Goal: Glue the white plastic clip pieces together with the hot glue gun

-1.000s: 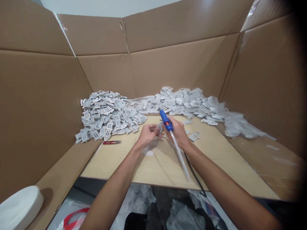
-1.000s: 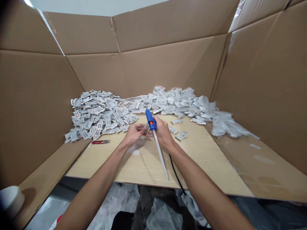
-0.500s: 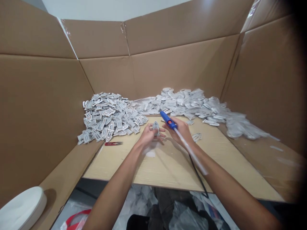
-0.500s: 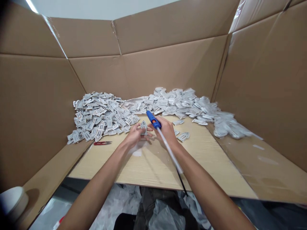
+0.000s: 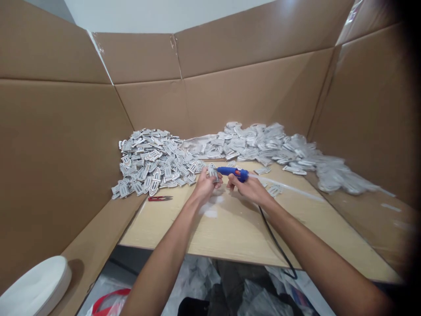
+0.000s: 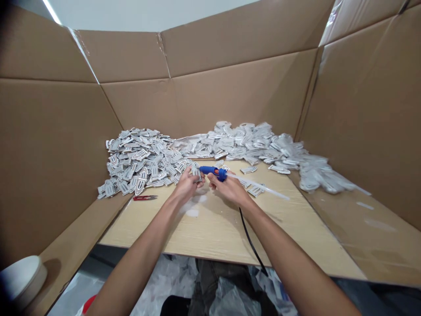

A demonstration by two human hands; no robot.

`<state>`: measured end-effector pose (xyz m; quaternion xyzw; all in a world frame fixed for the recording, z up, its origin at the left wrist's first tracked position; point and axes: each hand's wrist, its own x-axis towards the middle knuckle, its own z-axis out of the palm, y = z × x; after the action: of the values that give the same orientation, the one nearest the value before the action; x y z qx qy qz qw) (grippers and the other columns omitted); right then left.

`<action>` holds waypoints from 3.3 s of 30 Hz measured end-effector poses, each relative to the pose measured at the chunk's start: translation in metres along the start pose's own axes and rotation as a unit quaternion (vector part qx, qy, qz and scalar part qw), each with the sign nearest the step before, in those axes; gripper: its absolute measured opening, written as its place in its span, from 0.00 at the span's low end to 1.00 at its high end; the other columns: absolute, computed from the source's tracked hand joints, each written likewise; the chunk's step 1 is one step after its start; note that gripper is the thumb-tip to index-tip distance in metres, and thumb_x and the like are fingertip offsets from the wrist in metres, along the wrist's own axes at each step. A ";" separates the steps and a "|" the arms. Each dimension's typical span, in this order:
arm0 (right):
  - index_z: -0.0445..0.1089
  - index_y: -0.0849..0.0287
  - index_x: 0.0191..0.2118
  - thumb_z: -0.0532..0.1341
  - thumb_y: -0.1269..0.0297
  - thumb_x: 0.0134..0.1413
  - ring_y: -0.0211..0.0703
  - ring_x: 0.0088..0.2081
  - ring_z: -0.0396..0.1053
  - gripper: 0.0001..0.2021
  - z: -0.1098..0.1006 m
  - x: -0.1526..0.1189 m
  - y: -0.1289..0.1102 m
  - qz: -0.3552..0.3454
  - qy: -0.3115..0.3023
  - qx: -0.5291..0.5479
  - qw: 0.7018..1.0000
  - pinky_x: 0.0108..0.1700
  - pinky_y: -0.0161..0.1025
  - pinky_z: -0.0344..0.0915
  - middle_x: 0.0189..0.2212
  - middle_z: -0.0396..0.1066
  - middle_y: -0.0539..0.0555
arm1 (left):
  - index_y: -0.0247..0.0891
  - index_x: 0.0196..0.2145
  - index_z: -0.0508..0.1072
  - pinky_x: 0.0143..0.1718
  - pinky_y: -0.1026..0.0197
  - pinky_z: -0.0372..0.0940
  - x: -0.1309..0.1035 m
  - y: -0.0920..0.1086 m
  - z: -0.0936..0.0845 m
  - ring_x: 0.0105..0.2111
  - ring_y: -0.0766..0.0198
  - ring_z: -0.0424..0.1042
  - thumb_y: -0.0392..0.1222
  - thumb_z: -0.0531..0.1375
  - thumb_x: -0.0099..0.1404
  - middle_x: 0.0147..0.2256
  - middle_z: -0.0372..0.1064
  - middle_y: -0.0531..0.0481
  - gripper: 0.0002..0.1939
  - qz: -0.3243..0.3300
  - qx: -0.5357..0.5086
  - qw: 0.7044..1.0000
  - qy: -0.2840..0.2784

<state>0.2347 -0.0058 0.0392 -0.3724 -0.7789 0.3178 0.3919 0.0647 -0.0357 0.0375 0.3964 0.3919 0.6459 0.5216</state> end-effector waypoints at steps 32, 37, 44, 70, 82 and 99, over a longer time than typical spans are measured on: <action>0.70 0.56 0.37 0.59 0.53 0.64 0.45 0.29 0.68 0.12 0.010 -0.005 -0.010 -0.132 0.039 -0.216 0.967 0.32 0.38 0.53 0.33 0.75 0.56 | 0.43 0.41 0.57 0.36 0.66 0.61 -0.008 -0.003 -0.014 0.33 0.66 0.65 0.39 0.66 0.64 0.35 0.64 0.53 0.18 0.145 0.247 0.958 -0.003; 0.69 0.57 0.36 0.58 0.52 0.66 0.46 0.31 0.68 0.14 0.005 -0.002 -0.009 -0.156 0.120 -0.251 0.948 0.32 0.38 0.52 0.35 0.74 0.59 | 0.45 0.41 0.53 0.36 0.66 0.63 0.001 -0.009 -0.020 0.30 0.69 0.68 0.39 0.62 0.67 0.32 0.68 0.56 0.18 0.109 0.193 0.975 0.027; 0.72 0.57 0.29 0.59 0.35 0.57 0.43 0.25 0.67 0.27 -0.009 0.004 0.003 0.021 0.122 -0.007 0.992 0.30 0.38 0.60 0.23 0.72 0.53 | 0.39 0.29 0.64 0.28 0.68 0.55 0.011 -0.005 -0.029 0.24 0.70 0.61 0.39 0.67 0.59 0.23 0.62 0.58 0.13 0.137 0.243 0.953 0.116; 0.70 0.58 0.25 0.57 0.32 0.56 0.38 0.23 0.66 0.31 -0.004 -0.001 -0.003 0.073 0.000 0.029 0.997 0.30 0.36 0.60 0.22 0.72 0.51 | 0.38 0.26 0.63 0.26 0.66 0.54 0.007 -0.003 -0.020 0.24 0.70 0.58 0.46 0.65 0.57 0.23 0.59 0.57 0.14 0.138 0.184 0.972 0.041; 0.64 0.56 0.21 0.55 0.32 0.57 0.38 0.22 0.63 0.31 -0.005 -0.002 -0.007 0.072 0.006 -0.010 0.997 0.30 0.37 0.58 0.18 0.66 0.49 | 0.38 0.25 0.66 0.26 0.66 0.53 0.009 -0.005 -0.022 0.23 0.69 0.60 0.46 0.66 0.59 0.22 0.62 0.56 0.14 0.180 0.192 0.964 0.034; 0.74 0.55 0.34 0.59 0.47 0.63 0.44 0.30 0.69 0.17 0.006 -0.005 -0.011 -0.052 -0.001 -0.160 0.986 0.33 0.37 0.58 0.29 0.75 0.53 | 0.38 0.23 0.65 0.26 0.65 0.53 0.004 -0.003 -0.024 0.23 0.69 0.59 0.46 0.65 0.61 0.22 0.61 0.55 0.16 0.203 0.286 0.935 0.055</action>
<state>0.2281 -0.0169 0.0425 -0.3887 -0.8386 0.1683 0.3425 0.0430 -0.0331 0.0265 0.5636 0.4993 0.6196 0.2217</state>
